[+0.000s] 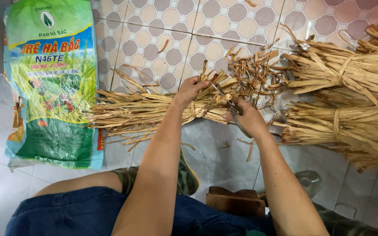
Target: The person sits on the floor and uses scissors to trim the root ends off bundles of dried leaves, letting the cut pieces fall onto the plastic sheet. They reposition each bundle, turn it, and continue cutting, with trimmed-off pieces accumulating beside the bundles.
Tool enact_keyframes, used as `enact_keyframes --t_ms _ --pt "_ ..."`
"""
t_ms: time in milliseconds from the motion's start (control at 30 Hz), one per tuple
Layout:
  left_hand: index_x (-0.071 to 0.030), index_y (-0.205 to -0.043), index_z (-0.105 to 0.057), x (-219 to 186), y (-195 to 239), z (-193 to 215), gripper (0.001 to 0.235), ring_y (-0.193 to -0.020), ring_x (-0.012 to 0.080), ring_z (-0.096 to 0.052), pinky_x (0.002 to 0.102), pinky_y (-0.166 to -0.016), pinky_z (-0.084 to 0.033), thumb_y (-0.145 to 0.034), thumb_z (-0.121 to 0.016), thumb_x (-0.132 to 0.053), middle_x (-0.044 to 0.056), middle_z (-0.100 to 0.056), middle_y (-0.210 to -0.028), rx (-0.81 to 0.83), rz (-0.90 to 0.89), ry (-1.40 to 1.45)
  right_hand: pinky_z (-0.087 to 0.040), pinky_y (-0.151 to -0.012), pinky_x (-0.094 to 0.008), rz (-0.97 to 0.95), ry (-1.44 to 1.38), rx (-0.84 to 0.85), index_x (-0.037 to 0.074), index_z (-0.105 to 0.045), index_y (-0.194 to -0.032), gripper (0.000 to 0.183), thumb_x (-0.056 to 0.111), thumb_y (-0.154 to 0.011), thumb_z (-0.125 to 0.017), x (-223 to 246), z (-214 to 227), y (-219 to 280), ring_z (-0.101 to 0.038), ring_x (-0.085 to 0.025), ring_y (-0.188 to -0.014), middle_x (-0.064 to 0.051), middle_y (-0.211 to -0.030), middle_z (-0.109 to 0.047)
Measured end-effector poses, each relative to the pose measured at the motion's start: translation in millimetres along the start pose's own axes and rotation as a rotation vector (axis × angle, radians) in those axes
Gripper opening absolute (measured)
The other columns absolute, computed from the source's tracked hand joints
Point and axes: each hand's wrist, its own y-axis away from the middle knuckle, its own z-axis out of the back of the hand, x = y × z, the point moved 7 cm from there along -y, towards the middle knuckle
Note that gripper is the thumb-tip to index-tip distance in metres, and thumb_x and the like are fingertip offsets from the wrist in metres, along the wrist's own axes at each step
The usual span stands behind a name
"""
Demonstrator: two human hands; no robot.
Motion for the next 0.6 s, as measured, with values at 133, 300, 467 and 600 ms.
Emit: enact_keyframes --t_ms 133,300,467,600 --pt "-0.006 -0.102 -0.074 5 -3 5 0.025 -0.079 0.0115 -0.067 0.028 -0.076 -0.055 -0.087 -0.077 -0.026 0.003 -0.076 -0.090 0.025 0.008 0.127 -0.050 -0.098 -0.040 -0.013 -0.031 -0.007 0.016 -0.058 -0.143 0.088 0.056 -0.068 -0.084 -2 -4 -6 -0.067 -0.030 -0.116 -0.015 -0.121 -0.073" --pt "-0.004 -0.100 -0.075 3 -3 2 0.026 -0.075 0.0114 -0.068 0.026 -0.073 -0.057 -0.089 -0.078 -0.027 0.005 -0.076 -0.089 0.059 0.051 0.131 -0.053 -0.094 -0.037 0.006 -0.087 -0.032 0.011 -0.057 -0.142 0.092 0.054 -0.066 -0.086 -4 -7 -12 -0.070 -0.025 -0.110 -0.012 -0.117 -0.074" --pt "-0.003 -0.099 -0.076 2 -7 0 0.026 -0.075 0.0119 -0.069 0.026 -0.072 -0.056 -0.088 -0.078 -0.027 0.006 -0.077 -0.088 0.077 0.075 0.071 -0.053 -0.091 -0.037 0.011 -0.142 -0.020 0.015 -0.065 -0.136 0.080 0.052 -0.068 -0.085 2 -5 -9 -0.071 -0.022 -0.105 -0.009 -0.111 -0.076" --pt "-0.003 -0.101 -0.077 -2 -3 -3 0.027 -0.076 0.0120 -0.070 0.026 -0.073 -0.058 -0.087 -0.077 -0.026 0.005 -0.078 -0.089 0.083 0.099 0.048 -0.057 -0.088 -0.037 -0.017 -0.072 -0.033 0.012 -0.073 -0.124 0.068 0.053 -0.070 -0.085 4 -4 -8 -0.075 -0.024 -0.098 -0.011 -0.103 -0.078"
